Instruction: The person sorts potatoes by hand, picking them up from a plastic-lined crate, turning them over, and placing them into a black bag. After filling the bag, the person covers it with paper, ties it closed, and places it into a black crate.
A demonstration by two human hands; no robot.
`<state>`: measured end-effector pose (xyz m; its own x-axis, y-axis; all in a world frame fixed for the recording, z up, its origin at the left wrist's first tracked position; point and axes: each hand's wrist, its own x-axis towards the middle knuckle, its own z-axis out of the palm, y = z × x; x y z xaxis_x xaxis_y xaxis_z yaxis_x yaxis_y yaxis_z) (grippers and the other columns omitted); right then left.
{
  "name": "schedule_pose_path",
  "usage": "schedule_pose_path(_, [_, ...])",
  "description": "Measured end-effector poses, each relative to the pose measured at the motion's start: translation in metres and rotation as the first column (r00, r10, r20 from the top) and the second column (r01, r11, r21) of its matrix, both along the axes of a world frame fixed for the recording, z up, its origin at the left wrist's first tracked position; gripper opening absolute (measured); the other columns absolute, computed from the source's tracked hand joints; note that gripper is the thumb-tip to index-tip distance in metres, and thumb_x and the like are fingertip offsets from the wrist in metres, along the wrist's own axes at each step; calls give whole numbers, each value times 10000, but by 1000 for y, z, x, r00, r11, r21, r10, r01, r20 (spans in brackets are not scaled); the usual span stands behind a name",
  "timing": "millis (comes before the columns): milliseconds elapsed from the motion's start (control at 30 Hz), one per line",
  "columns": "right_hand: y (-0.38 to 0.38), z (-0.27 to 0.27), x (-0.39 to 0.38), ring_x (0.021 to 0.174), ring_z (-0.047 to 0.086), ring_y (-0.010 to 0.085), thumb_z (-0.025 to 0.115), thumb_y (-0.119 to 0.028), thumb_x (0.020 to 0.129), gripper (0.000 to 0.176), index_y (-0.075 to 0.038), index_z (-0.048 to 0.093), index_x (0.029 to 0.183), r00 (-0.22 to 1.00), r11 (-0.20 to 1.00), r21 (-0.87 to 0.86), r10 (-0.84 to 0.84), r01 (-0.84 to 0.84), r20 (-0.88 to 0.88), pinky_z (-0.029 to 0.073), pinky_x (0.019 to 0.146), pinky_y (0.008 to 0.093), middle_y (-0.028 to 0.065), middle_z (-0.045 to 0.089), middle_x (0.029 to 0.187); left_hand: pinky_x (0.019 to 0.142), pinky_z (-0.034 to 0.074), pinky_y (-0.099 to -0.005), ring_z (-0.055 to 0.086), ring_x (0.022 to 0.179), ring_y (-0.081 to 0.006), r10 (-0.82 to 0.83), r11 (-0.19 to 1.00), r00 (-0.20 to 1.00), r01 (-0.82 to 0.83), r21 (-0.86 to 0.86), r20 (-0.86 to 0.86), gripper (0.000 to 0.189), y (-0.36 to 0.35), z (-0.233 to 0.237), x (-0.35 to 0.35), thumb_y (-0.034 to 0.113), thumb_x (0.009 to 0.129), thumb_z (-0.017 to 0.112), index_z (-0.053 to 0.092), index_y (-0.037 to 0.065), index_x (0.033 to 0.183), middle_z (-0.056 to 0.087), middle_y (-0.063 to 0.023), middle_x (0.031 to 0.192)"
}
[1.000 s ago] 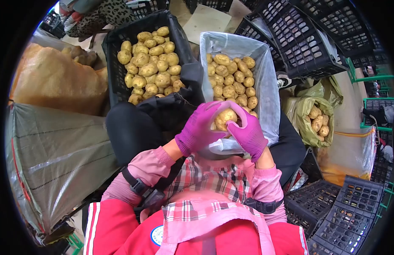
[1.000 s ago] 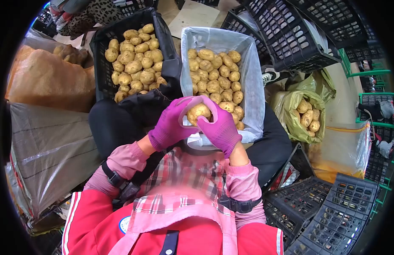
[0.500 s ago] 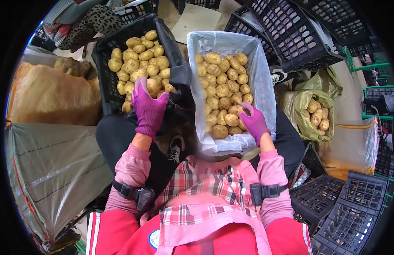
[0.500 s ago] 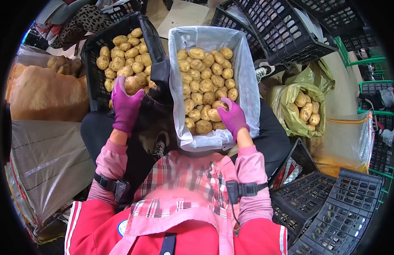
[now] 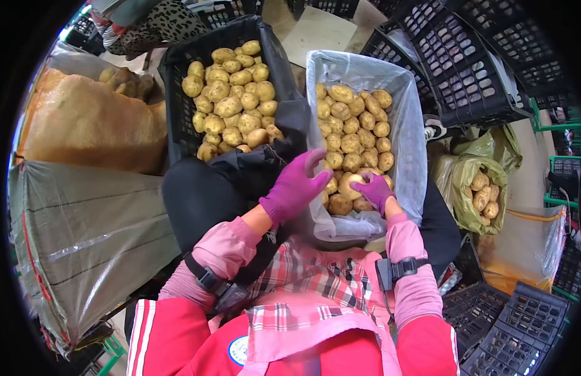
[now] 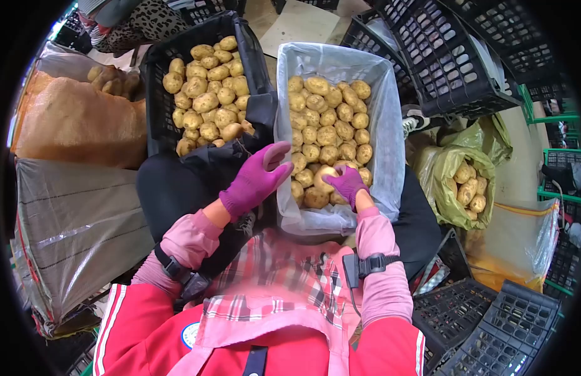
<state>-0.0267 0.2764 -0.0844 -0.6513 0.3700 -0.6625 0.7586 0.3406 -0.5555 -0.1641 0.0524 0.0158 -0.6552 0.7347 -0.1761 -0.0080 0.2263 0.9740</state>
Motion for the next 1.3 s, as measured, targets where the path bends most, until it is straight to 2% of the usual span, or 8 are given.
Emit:
schedule_pose_path(200, [-72,128,10,1197,548,215,747,-235,820,678,29,430,1358,683,807,-584,-477,91,-553,439,1002,313,121,547,1319,857,579,-353,692,942,-242,-173,976,551,208,66,816,638,-9,27,-4,506,992,467,359,39,1412,587,-171,1235])
schedule_pose_path(367, [-101,162,4,1311,459,228,757,-140,782,733,7,410,1411,530,740,-672,-582,32,-616,357,1094,347,131,478,1411,961,531,-375,618,1116,-236,-349,917,682,109,383,642,618,-20,43,8,428,1007,482,303,73,1479,520,-143,1328])
schedule_pose_path(800, [-132,156,-1,1156,562,375,586,-197,935,420,3,520,1299,611,855,443,203,270,-765,462,967,424,215,571,1245,960,486,-341,546,1165,-179,-490,848,606,164,504,626,528,-30,37,7,337,1025,449,345,89,1479,532,-83,1293])
schedule_pose_path(933, [-139,154,-2,1086,613,358,536,-123,946,315,16,573,1227,640,851,450,190,270,-744,488,932,410,210,625,1158,969,474,-387,553,1159,-257,-279,945,860,166,283,427,488,-26,37,16,371,1001,502,465,45,1362,549,-95,1251])
schedule_pose_path(1033, [-140,144,-1,1125,602,325,558,-127,937,331,13,573,1237,642,892,317,40,321,-765,465,976,393,194,622,1190,895,527,-411,610,1084,-288,27,957,754,170,234,-657,452,-25,-6,6,441,971,523,564,54,1202,593,-100,1183])
schedule_pose_path(1067, [-134,138,-1,1138,598,315,567,-130,933,338,12,573,1240,635,890,282,-11,359,-773,458,989,387,189,621,1199,836,552,-407,633,1028,-286,113,944,988,-73,322,-109,428,-22,-9,1,439,966,522,577,68,1173,611,-102,1151])
schedule_pose_path(1133, [-122,130,4,1156,589,299,585,-133,924,353,15,571,1244,649,884,287,-24,369,-760,447,1002,376,179,619,1212,710,602,-393,675,910,-264,248,805,568,-571,160,785,354,-22,9,-19,400,966,503,598,102,1132,642,-108,1106])
schedule_pose_path(1300, [-77,94,44,1105,613,218,590,-110,927,358,6,565,1265,709,895,214,-144,391,-691,472,966,317,145,623,1204,999,517,-395,584,1144,-320,285,550,254,-833,59,924,399,-27,-7,-67,270,1009,457,475,-7,1296,538,-204,1291])
